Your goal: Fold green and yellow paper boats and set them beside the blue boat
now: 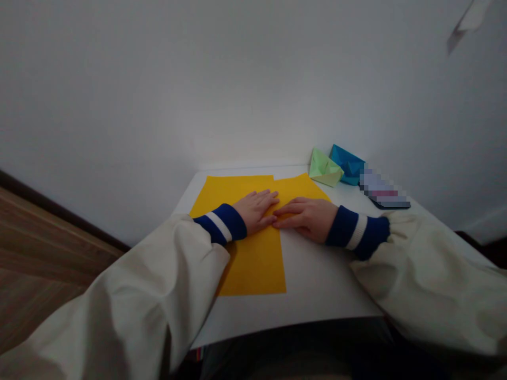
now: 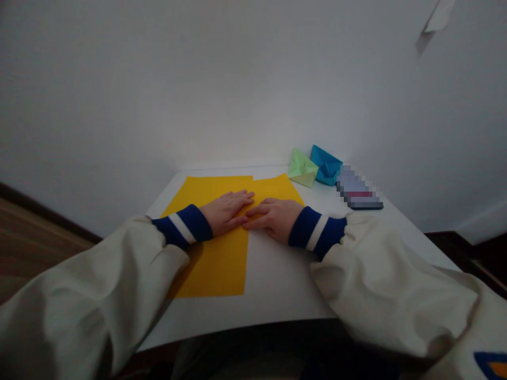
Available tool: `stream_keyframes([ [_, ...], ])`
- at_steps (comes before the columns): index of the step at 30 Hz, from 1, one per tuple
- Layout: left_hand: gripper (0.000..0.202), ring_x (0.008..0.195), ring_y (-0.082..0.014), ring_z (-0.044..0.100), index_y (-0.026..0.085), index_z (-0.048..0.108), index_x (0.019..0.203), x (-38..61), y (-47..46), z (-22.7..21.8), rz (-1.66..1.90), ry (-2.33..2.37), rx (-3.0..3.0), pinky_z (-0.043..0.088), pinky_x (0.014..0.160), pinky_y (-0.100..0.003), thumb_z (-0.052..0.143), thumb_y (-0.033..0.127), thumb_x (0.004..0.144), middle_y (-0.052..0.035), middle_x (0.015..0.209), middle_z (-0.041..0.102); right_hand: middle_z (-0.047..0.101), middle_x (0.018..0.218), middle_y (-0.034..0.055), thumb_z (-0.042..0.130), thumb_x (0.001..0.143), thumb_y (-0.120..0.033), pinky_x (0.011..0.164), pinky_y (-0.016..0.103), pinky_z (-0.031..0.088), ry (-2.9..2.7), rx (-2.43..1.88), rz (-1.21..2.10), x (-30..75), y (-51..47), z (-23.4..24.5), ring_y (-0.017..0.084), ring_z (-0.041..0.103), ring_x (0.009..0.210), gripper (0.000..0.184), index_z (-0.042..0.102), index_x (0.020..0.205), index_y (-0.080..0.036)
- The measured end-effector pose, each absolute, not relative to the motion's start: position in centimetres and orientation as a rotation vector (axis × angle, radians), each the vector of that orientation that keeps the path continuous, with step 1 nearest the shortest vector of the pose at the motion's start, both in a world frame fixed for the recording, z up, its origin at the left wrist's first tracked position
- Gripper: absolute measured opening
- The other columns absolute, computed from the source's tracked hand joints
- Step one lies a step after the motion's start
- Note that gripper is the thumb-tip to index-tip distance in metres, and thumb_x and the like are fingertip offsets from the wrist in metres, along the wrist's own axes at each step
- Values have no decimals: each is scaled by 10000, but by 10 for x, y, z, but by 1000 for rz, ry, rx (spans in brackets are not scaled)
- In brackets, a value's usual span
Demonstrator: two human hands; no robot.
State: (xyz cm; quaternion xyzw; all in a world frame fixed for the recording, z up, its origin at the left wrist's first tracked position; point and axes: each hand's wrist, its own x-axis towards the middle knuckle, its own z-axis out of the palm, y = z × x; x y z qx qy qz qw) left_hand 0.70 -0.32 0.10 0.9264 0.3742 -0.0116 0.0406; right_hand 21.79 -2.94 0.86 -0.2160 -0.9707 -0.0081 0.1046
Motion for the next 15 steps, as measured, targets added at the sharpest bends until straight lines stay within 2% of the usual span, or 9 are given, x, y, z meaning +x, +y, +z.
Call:
stream_keyframes([
  [4, 637, 1371, -306, 137, 204, 210, 1425, 6, -1, 1, -150, 1139, 2844, 155, 1077, -521, 248, 556, 897, -89, 1504, 163, 638, 1129, 32, 432, 854, -229, 890, 366, 432, -2827, -669, 13, 218, -32, 12, 182, 540, 1018, 331, 641, 1108, -261],
  [9, 748, 1370, -345, 105, 230, 163, 1440, 4, -1, 1, -201, 1130, 2847, 138, 1070, -545, 308, 653, 841, -96, 1512, 118, 670, 1046, 54, 444, 822, -229, 862, 303, 455, -2853, -632, 64, 221, -31, 19, 157, 589, 935, 298, 703, 965, -196],
  [15, 682, 1363, -368, 120, 266, 199, 1431, 0, -4, 1, -212, 1197, 2860, 134, 1057, -562, 318, 619, 859, -142, 1505, 105, 676, 1072, 45, 439, 833, -235, 823, 284, 478, -2967, -827, 21, 225, -31, 28, 153, 632, 911, 288, 723, 876, -203],
])
